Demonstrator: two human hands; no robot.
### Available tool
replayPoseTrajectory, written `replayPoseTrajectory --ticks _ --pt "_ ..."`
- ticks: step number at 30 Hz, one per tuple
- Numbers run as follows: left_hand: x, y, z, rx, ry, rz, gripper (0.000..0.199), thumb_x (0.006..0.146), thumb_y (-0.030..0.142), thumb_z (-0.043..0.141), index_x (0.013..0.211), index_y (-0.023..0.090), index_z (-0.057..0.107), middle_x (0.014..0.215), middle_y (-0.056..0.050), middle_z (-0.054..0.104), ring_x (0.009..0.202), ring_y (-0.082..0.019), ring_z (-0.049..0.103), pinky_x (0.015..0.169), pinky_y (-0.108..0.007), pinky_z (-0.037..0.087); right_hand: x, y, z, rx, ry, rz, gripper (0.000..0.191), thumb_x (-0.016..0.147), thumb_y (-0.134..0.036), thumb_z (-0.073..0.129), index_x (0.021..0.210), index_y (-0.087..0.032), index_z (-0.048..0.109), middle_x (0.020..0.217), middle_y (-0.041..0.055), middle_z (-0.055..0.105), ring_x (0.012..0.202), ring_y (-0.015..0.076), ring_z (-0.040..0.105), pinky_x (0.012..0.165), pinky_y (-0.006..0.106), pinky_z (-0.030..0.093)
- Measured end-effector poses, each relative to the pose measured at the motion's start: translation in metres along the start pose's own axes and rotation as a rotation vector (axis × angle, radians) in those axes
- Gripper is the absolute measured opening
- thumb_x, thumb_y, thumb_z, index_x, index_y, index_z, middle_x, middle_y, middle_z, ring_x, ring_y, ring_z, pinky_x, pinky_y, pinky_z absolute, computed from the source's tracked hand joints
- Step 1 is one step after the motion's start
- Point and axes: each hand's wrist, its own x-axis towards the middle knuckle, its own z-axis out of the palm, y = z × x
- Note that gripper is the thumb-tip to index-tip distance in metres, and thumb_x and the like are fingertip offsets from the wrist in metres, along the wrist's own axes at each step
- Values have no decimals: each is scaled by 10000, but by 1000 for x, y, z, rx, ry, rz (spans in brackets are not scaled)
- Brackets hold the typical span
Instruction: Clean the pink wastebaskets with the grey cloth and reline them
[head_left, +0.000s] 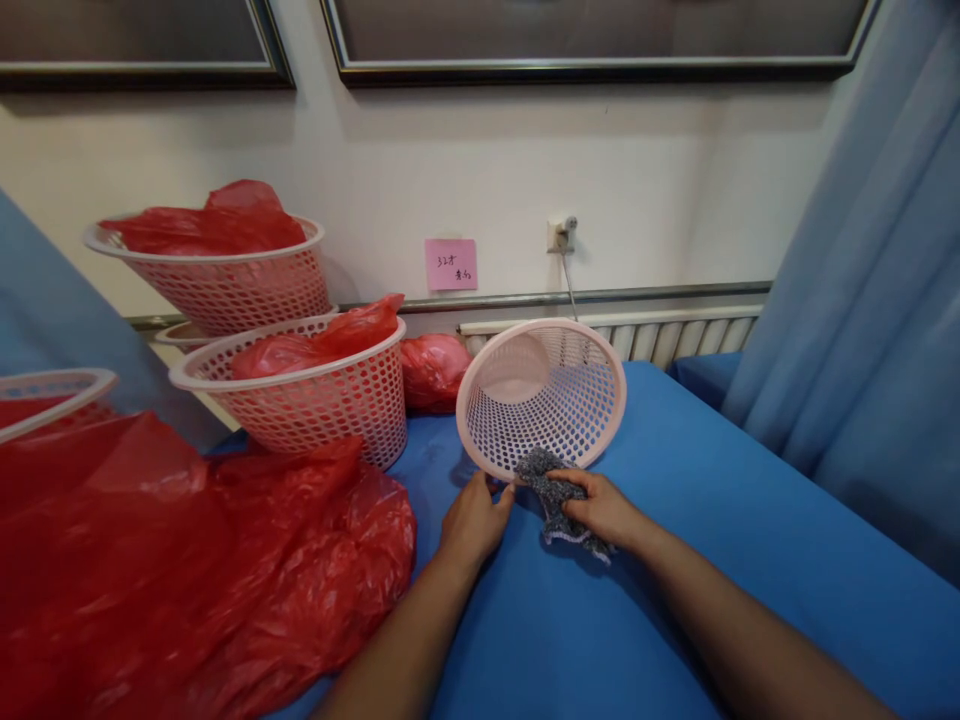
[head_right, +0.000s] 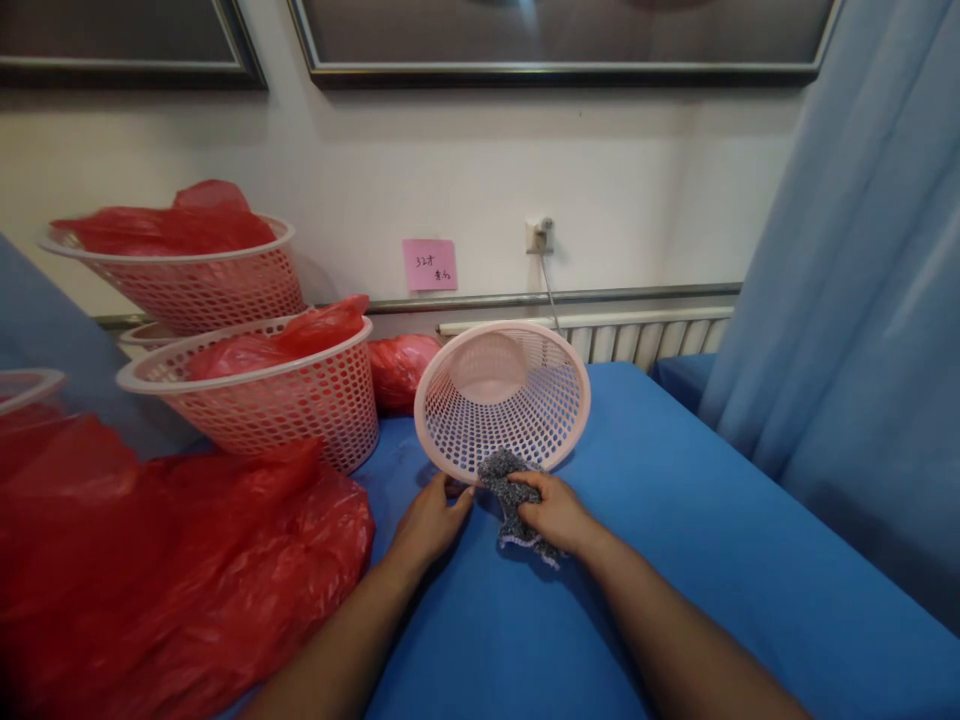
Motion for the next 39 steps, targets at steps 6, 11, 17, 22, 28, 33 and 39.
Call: replayPoseTrajectory --ticks 6,11,17,22,28,33,39 --pt "9 -8 17 -212 -44 66 148 876 306 627 784 195 661 771 -31 738 768 -226 700 756 -333 527 1 7 5 -86 -6 -97 651 673 -103 576 1307 -194 695 1192 79 744 881 196 729 801 338 601" --pt "8 -11 32 -391 -9 70 171 865 348 664 804 196 615 720 2 692 704 -191 673 702 -315 542 -3 5 4 -291 -26 -307 640 693 -88 591 1308 -223 710 1305 82 691 1225 240 647 1129 428 473" --pt "12 -8 39 -574 -51 87 274 890 417 670 1004 169 650 918 -91 786 872 -222 752 816 -358 595 -2 7 4 -307 -41 -311 665 715 -87 574 1360 -216 674 1328 88 673 1226 234 639 1123 422 473" --pt "10 -3 28 -535 0 152 248 891 429 654 895 181 664 874 -37 743 843 -198 698 796 -315 559 -6 1 8 -417 -8 -379 728 742 -93 587 1452 -253 593 1364 83 646 1249 237 617 1129 412 456" --pt "6 10 6 -462 131 209 249 962 436 564 859 211 594 786 25 621 740 -160 587 698 -259 482 -10 -17 -30 -942 271 -36 570 818 -98 597 1355 -268 688 1367 132 600 1043 268 701 952 375 517" --pt "-6 25 -2 -429 114 289 242 980 442 558 894 221 608 782 26 623 723 -161 586 683 -257 486 -3 -17 -69 -950 511 69 605 902 -113 505 1502 -182 545 1414 210 531 1189 342 644 1014 439 482" --pt "-11 27 -2 -428 102 329 262 995 460 539 918 217 599 804 17 633 729 -164 603 686 -262 505 -7 -8 -24 -711 141 -139 624 723 -48 611 1297 -262 731 1439 94 602 1312 255 586 1141 366 425"
